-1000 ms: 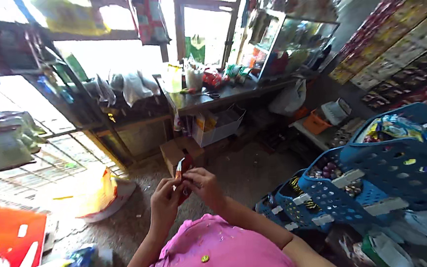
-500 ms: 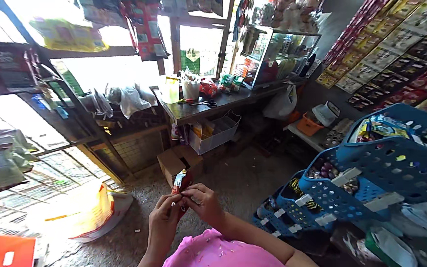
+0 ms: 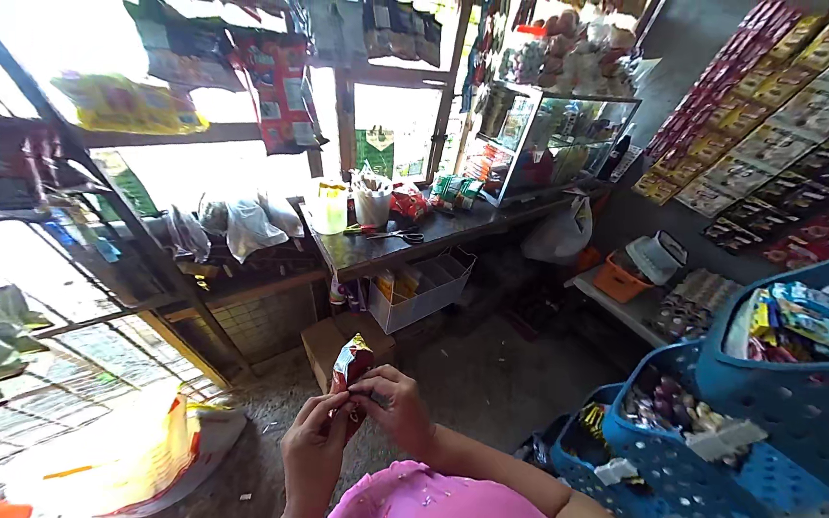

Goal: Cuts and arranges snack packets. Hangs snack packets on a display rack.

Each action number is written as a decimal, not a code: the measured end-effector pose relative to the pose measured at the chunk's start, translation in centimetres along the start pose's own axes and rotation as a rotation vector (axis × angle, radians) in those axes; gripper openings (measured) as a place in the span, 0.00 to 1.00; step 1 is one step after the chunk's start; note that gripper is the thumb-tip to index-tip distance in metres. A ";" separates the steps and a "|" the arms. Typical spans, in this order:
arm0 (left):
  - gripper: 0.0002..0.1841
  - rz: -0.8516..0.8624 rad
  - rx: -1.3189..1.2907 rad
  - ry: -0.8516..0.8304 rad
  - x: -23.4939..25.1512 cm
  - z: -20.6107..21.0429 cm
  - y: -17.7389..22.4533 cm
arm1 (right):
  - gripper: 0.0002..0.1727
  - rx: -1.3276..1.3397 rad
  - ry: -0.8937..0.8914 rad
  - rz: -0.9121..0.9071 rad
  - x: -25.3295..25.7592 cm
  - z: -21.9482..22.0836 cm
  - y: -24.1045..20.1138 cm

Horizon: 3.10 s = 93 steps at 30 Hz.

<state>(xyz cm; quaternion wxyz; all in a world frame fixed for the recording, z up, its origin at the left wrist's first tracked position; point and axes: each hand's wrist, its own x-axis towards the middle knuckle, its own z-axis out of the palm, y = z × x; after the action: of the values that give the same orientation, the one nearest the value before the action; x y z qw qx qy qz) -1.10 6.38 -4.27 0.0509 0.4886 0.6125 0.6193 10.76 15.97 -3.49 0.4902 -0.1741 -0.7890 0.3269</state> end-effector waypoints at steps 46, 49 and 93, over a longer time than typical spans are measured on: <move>0.05 -0.333 0.168 -0.320 27.0 11.0 -10.9 | 0.17 -0.576 -0.603 0.234 30.9 -14.2 35.1; 0.05 -0.365 0.193 -0.270 26.9 12.2 -10.2 | 0.16 -0.544 -0.725 0.211 32.2 -15.0 36.0; 0.04 -0.362 0.554 -0.064 24.6 19.5 -3.7 | 0.18 -0.193 -1.152 -0.298 34.3 -17.3 33.6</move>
<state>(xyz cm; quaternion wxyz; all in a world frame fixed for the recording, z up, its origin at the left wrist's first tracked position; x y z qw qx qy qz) -2.79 37.41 1.63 0.0444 0.3864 0.8326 0.3943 8.80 66.75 1.38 0.0064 0.0999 -0.9696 0.2232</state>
